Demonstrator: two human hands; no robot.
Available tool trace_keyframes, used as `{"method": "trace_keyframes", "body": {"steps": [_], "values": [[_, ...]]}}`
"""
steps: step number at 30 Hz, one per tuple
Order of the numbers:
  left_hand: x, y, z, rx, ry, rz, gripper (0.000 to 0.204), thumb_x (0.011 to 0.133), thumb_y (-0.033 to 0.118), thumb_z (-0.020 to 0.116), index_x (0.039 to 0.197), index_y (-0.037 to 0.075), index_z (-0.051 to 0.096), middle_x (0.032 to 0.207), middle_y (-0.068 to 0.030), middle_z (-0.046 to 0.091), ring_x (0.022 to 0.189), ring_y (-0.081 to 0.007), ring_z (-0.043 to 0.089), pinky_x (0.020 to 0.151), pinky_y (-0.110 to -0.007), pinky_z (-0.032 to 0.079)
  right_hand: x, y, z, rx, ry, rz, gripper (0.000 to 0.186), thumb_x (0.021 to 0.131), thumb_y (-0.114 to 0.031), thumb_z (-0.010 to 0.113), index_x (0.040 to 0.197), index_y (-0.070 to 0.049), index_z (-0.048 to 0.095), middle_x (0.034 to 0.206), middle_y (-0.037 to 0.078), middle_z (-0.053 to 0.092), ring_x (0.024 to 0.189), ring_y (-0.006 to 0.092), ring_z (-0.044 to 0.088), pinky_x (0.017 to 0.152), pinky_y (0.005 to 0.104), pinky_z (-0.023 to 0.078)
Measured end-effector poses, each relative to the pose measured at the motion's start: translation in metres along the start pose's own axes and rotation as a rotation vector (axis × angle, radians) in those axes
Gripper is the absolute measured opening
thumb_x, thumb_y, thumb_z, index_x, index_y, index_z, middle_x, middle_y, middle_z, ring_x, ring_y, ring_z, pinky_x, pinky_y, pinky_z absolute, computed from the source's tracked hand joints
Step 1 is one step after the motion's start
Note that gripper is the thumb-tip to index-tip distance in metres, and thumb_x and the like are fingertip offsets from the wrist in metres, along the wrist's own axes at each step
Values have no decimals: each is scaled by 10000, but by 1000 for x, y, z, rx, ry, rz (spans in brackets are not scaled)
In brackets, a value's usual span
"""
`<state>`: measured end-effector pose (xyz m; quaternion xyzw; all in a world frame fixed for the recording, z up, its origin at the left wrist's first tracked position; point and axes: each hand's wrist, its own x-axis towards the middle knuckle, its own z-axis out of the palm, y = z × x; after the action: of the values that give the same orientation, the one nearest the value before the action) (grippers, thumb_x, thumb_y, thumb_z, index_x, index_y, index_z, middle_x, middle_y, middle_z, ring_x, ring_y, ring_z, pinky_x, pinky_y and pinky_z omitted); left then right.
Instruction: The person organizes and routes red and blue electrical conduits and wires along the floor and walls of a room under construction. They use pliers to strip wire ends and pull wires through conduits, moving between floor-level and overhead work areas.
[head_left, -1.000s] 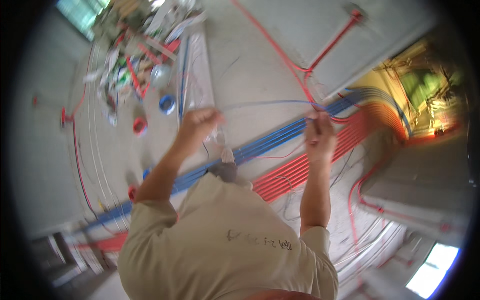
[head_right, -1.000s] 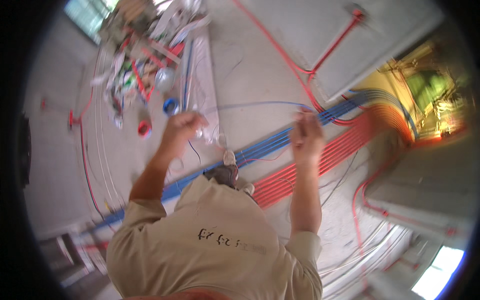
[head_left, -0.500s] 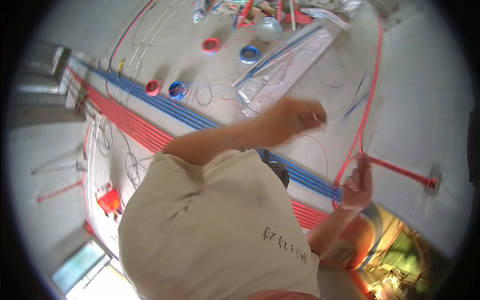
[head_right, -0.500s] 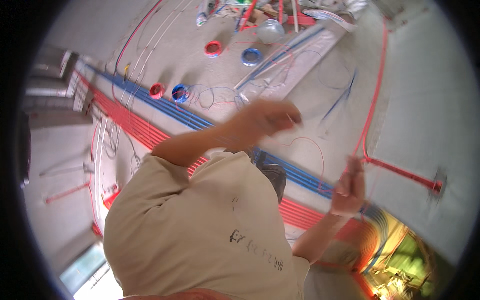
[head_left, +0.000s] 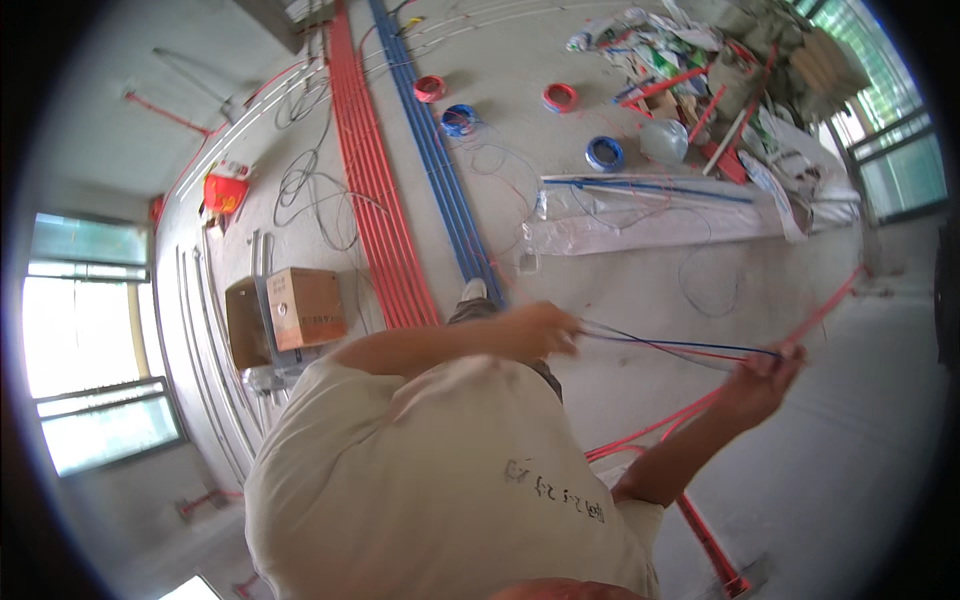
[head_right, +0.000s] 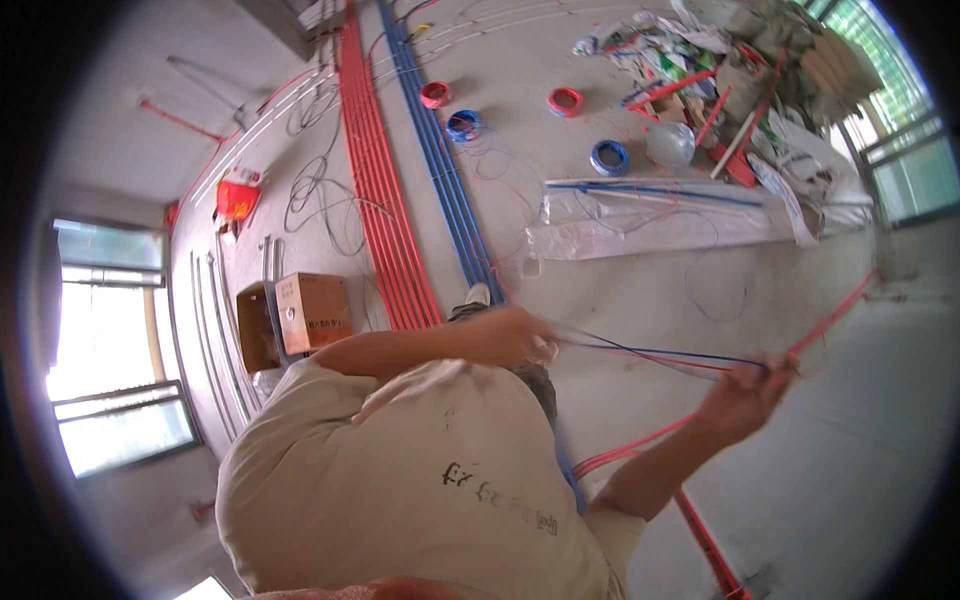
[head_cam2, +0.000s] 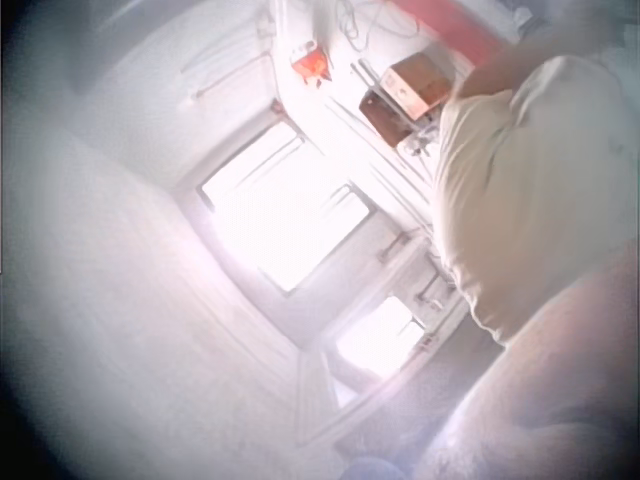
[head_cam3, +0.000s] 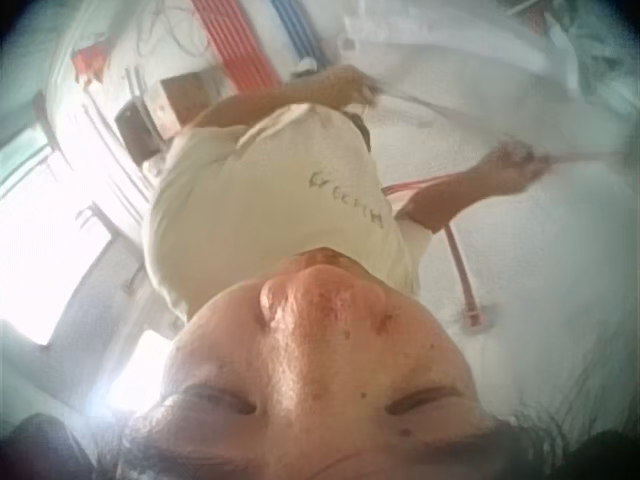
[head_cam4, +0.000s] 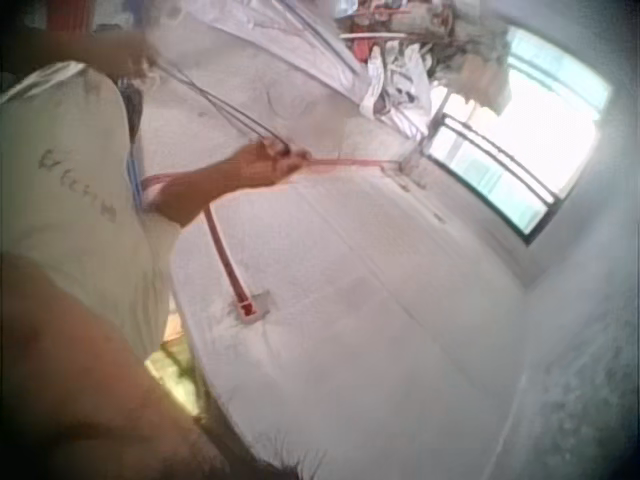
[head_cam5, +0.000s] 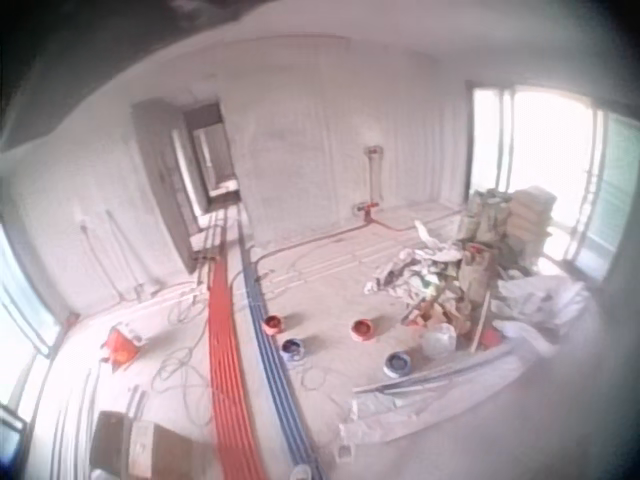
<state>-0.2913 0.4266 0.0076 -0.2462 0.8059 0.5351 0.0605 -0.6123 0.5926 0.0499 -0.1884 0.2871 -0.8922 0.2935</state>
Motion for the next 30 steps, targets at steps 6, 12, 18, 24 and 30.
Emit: {"method": "trace_keyframes", "body": {"steps": [6,12,18,24,30], "values": [[-181,-82,-42,228,1093,-497,282,844,-7,553,1055,76,721,924,-187,713,840,-290,715,702,-396,532,97,-127,-185,-350,204,-387,307,949,-219,588,1163,-2,564,932,59,579,785,176,526,688,320,437],[-449,-141,78,202,1894,-603,267,1020,218,559,1078,1,703,988,-107,713,914,-208,673,798,-329,525,199,-192,-320,-334,627,-495,322,906,-257,582,1081,1,660,901,106,662,707,223,610,612,351,489],[-811,-121,451,-18,2663,117,458,1019,285,470,1275,-71,600,1222,-150,665,1019,-177,654,845,-322,575,268,-97,-326,-2066,556,456,366,837,-311,603,984,-17,762,962,122,730,814,271,706,702,442,569],[-858,127,681,562,2624,-1730,408,986,266,502,1209,-53,624,1177,-168,670,1001,-212,654,837,-357,559,195,87,-209,-695,162,100,321,909,42,529,1196,-64,628,809,16,549,490,108,454,374,253,356],[-832,296,812,752,2677,-2172,358,953,246,534,1142,-35,648,1132,-186,675,983,-247,654,828,-392,544,137,191,-62,14,-85,624,245,1006,-333,533,814,-183,556,587,-39,468,413,101,382,361,257,342]]}}
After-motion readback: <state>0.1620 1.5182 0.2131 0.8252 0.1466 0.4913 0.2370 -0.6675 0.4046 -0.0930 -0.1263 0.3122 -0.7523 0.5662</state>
